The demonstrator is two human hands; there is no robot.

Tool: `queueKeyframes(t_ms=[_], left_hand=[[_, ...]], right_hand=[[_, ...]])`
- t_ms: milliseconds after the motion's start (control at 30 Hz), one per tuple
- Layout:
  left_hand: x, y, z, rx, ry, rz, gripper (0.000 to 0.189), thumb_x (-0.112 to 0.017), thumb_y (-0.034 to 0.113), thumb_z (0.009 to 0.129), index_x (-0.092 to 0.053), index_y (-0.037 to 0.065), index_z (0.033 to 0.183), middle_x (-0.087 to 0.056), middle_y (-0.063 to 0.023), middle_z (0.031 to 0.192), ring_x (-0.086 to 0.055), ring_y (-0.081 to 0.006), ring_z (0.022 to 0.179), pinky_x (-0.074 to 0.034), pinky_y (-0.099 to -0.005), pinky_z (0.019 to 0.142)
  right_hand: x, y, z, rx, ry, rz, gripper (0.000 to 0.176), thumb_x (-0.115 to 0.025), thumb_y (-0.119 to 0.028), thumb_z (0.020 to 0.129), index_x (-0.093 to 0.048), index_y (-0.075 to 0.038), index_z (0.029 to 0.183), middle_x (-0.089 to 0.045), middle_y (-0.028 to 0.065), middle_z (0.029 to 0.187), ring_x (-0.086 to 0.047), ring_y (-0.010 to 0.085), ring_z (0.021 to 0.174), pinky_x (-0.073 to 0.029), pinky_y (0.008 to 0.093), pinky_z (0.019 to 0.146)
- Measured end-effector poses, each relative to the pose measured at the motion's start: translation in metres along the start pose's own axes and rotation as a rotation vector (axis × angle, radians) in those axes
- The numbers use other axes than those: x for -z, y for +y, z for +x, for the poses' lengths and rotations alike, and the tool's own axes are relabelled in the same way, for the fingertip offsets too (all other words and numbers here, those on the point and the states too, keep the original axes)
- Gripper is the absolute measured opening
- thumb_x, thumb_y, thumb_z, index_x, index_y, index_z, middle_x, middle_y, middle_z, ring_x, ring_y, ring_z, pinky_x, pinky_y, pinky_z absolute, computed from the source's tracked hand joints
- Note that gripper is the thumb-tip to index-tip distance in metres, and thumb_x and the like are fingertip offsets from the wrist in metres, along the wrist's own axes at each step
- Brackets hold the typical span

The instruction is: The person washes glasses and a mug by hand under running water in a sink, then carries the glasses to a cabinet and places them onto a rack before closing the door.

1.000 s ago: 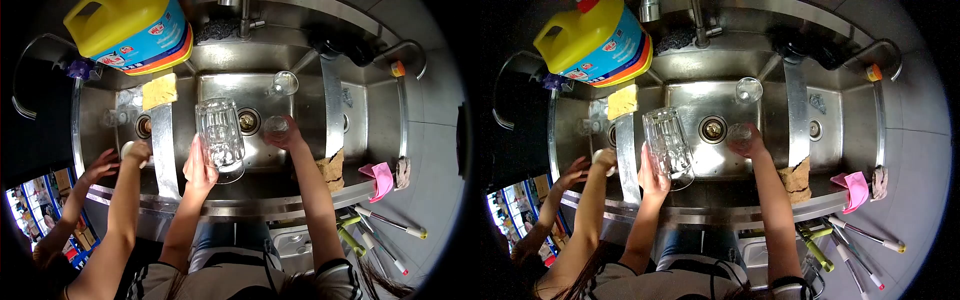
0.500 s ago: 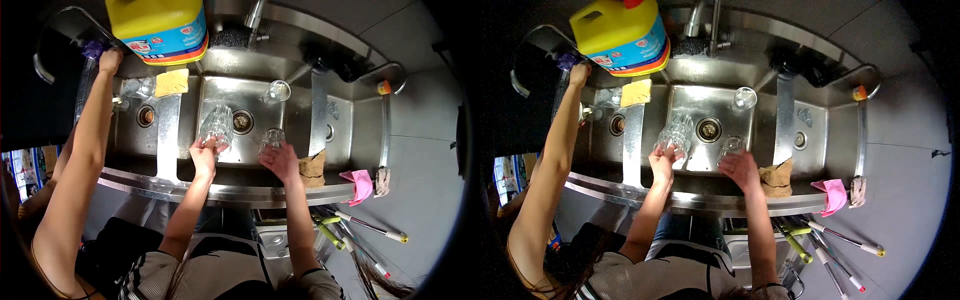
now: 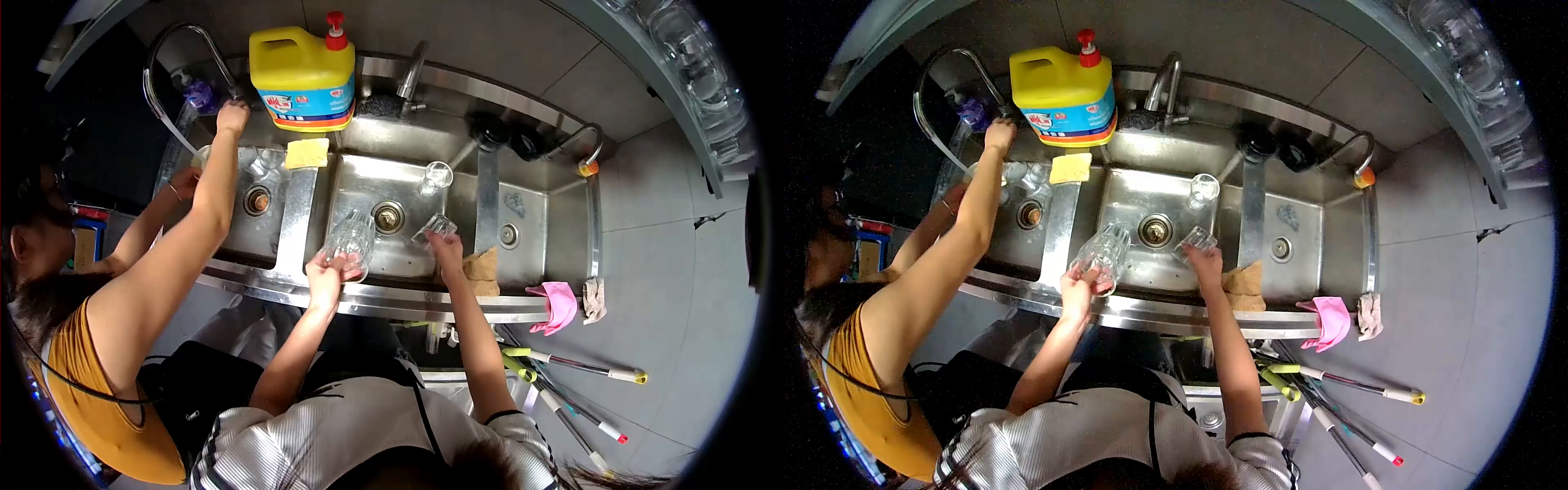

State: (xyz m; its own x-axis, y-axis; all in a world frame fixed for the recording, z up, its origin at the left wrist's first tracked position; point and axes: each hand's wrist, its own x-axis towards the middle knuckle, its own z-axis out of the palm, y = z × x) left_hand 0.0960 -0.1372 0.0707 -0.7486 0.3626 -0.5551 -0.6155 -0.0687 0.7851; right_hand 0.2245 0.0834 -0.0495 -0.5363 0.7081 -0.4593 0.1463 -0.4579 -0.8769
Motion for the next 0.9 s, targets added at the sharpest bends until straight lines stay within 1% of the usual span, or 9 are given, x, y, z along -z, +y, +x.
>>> queueKeyframes(t_ms=[100, 167, 300, 367, 500, 600, 633, 833, 900], left_hand=[[0.012, -0.002, -0.003, 0.036, 0.029, 0.000, 0.030, -0.051, 0.001, 0.082, -0.048, -0.008, 0.110, -0.061, -0.0151, 0.085, -0.062, -0.0195, 0.062, -0.053, -0.0265, 0.055], [0.017, -0.002, -0.003, 0.036, 0.051, 0.034, 0.023, -0.046, -0.002, 0.084, -0.048, -0.010, 0.106, -0.061, -0.0165, 0.082, -0.062, -0.0219, 0.064, -0.055, -0.0302, 0.058], [0.024, -0.009, -0.006, 0.045, 0.119, 0.075, 0.020, -0.047, -0.002, 0.083, -0.052, -0.010, 0.101, -0.062, -0.0172, 0.085, -0.063, -0.0213, 0.065, -0.055, -0.0281, 0.057], [0.027, -0.007, -0.009, 0.112, 0.151, 0.107, 0.021, -0.047, -0.002, 0.083, -0.052, -0.010, 0.102, -0.062, -0.0184, 0.085, -0.062, -0.0205, 0.061, -0.054, -0.0268, 0.055], [0.039, -0.019, -0.006, 0.105, 0.134, 0.122, 0.021, -0.045, -0.005, 0.083, -0.051, -0.014, 0.101, -0.062, -0.0201, 0.085, -0.063, -0.0212, 0.064, -0.056, -0.0278, 0.057], [0.042, -0.017, -0.006, 0.124, 0.109, 0.113, 0.021, -0.043, -0.004, 0.084, -0.050, -0.014, 0.102, -0.062, -0.0198, 0.087, -0.063, -0.0218, 0.068, -0.056, -0.0300, 0.059], [0.045, -0.021, -0.003, 0.151, 0.092, 0.097, 0.030, -0.045, -0.005, 0.084, -0.044, -0.008, 0.115, -0.061, -0.0200, 0.088, -0.062, -0.0225, 0.065, -0.056, -0.0309, 0.057], [0.033, -0.011, 0.000, 0.130, 0.060, 0.102, 0.032, -0.043, -0.007, 0.084, -0.043, -0.008, 0.117, -0.061, -0.0186, 0.091, -0.063, -0.0217, 0.072, -0.057, -0.0284, 0.059], [0.031, -0.010, 0.002, 0.128, 0.058, 0.104, 0.033, -0.043, -0.007, 0.084, -0.043, -0.008, 0.117, -0.061, -0.0189, 0.091, -0.063, -0.0216, 0.073, -0.056, -0.0281, 0.059]], right_hand=[[0.004, 0.008, 0.015, -0.319, -0.079, 0.260, 0.053, -0.063, -0.038, 0.072, -0.048, 0.000, 0.105, -0.054, 0.0147, 0.091, -0.057, 0.0260, 0.080, -0.047, 0.0335, 0.068], [0.015, 0.025, 0.048, -0.828, -0.201, 0.523, 0.061, -0.066, -0.043, 0.066, -0.048, -0.002, 0.107, -0.053, 0.0177, 0.094, -0.056, 0.0291, 0.079, -0.046, 0.0411, 0.069], [0.013, 0.058, 0.100, -0.868, -0.040, 0.482, 0.060, -0.067, -0.042, 0.063, -0.048, -0.003, 0.105, -0.051, 0.0187, 0.091, -0.054, 0.0312, 0.074, -0.046, 0.0450, 0.067], [0.010, 0.064, 0.123, -0.956, 0.129, 0.518, 0.063, -0.064, -0.048, 0.066, -0.049, -0.002, 0.106, -0.047, 0.0191, 0.103, -0.049, 0.0335, 0.092, -0.048, 0.0459, 0.076], [0.009, 0.077, 0.155, -0.948, 0.285, 0.672, 0.056, -0.061, -0.043, 0.069, -0.049, -0.006, 0.110, -0.049, 0.0171, 0.103, -0.049, 0.0360, 0.094, -0.048, 0.0492, 0.077], [0.009, 0.080, 0.159, -0.801, 0.243, 0.649, 0.049, -0.057, -0.038, 0.072, -0.049, -0.007, 0.109, -0.050, 0.0168, 0.107, -0.050, 0.0363, 0.097, -0.047, 0.0514, 0.078], [0.016, 0.087, 0.165, -0.818, 0.235, 0.640, 0.049, -0.057, -0.038, 0.072, -0.049, -0.007, 0.109, -0.050, 0.0168, 0.107, -0.050, 0.0363, 0.097, -0.047, 0.0514, 0.078], [0.030, 0.108, 0.187, -0.891, 0.383, 0.707, 0.046, -0.049, -0.033, 0.077, -0.045, -0.004, 0.113, -0.050, 0.0184, 0.109, -0.051, 0.0379, 0.098, -0.047, 0.0518, 0.081], [0.045, 0.131, 0.202, -0.838, 0.286, 0.831, 0.049, -0.048, -0.036, 0.077, -0.044, -0.004, 0.114, -0.049, 0.0185, 0.110, -0.050, 0.0378, 0.099, -0.047, 0.0518, 0.081]])
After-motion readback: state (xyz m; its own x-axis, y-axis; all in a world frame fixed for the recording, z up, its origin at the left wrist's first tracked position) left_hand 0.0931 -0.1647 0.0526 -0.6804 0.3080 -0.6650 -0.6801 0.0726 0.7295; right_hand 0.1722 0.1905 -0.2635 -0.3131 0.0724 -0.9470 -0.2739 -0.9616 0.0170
